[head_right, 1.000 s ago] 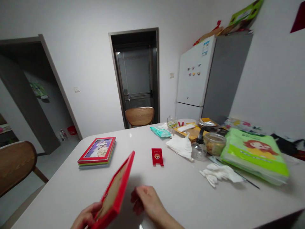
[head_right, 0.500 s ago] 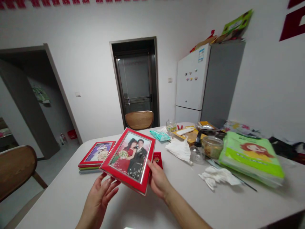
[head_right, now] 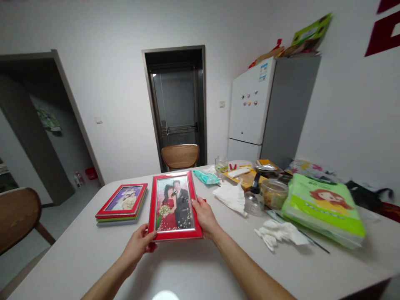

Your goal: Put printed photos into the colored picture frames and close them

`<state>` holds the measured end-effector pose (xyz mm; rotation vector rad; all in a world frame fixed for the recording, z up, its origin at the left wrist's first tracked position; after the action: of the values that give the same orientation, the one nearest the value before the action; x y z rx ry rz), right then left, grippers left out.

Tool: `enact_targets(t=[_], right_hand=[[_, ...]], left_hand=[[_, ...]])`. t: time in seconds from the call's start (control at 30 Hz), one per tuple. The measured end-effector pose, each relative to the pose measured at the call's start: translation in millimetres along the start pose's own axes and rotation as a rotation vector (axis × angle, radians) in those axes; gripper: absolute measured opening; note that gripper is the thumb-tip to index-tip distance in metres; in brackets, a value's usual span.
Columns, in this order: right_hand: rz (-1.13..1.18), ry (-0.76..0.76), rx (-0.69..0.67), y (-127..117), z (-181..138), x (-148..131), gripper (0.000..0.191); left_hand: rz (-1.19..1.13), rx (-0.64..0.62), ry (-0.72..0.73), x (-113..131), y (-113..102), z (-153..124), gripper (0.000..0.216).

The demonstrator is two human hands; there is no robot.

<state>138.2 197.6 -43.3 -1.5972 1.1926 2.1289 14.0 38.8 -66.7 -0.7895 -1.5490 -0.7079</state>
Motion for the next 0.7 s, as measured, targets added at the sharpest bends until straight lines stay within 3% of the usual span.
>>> enact_targets(t=[0.23,0.37,0.47,0.6,0.7], right_hand=[[-0.175,0.157,-0.132,35,-36,72,0.039],[-0.298,0.208,-0.270,50,-56,92,0.043],[-0.404,0.269,-0.346,56,-62,98,0.044],[-0.938,0.169,-0.346,46,-58,86,0.035],[-1.380,-0.053,-0.184,29,-37,60,0.033]], left_hand=[[0.146,0.019,-0.111,-33,-70,-65,0.039],[0.308,0.007,-0.203,-42,-95,-100,0.038],[0.474,0.045,-0.211,-47,-106,-109,0.033],[0.852,0.072,-0.141,-45,-109,-105,0.021],[1.032,0.057,-0.122,-39,-103,-100,0.024]])
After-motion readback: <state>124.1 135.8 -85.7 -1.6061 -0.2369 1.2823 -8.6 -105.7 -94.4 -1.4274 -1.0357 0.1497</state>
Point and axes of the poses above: each hand's wrist, its own z-axis towards the middle knuckle, its own y-axis out of the palm, x = y × z, the point moved 2 cm from there along z, towards the middle knuckle, and after that the axes turned 4 degrees about z, right-handed, at the moved point
